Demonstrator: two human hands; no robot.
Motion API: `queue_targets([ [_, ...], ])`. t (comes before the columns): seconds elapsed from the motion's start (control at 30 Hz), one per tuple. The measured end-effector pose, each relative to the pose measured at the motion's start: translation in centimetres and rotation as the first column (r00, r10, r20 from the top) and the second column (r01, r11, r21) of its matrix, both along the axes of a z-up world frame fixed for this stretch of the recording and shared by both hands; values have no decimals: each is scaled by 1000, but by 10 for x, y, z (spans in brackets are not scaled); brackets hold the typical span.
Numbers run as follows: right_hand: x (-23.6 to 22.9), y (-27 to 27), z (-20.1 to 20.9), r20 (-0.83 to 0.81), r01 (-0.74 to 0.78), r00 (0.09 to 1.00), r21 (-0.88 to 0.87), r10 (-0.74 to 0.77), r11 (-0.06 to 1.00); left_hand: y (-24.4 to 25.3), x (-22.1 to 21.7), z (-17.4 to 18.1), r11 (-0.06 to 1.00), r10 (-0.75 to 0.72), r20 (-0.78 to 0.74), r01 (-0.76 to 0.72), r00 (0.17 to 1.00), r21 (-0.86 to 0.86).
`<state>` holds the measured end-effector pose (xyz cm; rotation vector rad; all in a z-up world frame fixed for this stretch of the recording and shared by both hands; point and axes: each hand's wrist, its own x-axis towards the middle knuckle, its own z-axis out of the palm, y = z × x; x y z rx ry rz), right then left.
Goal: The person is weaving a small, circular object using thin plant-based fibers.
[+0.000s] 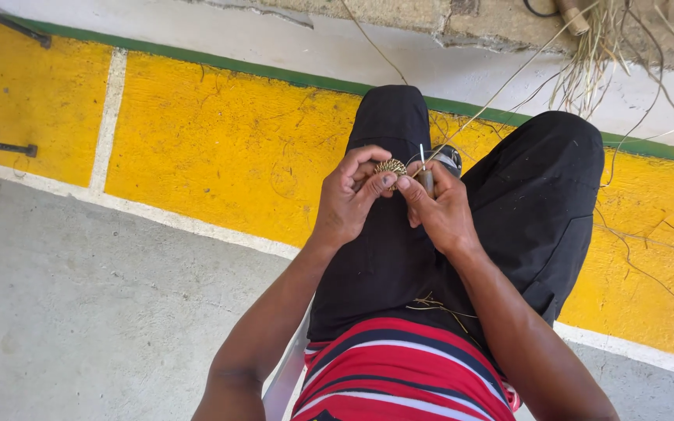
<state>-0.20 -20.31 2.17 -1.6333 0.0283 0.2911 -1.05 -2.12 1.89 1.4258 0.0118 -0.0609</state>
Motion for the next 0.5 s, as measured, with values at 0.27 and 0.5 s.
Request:
queue_targets([
  [0.27, -4, -21, -17, -144, -64, 975, 556, 171, 829, 38, 13, 22, 831, -554, 20, 551, 833, 70],
  [0.5, -5, -28, -7, -122, -141, 953, 633, 278, 761, 33, 14, 37, 796, -606, 27, 606, 795, 9],
])
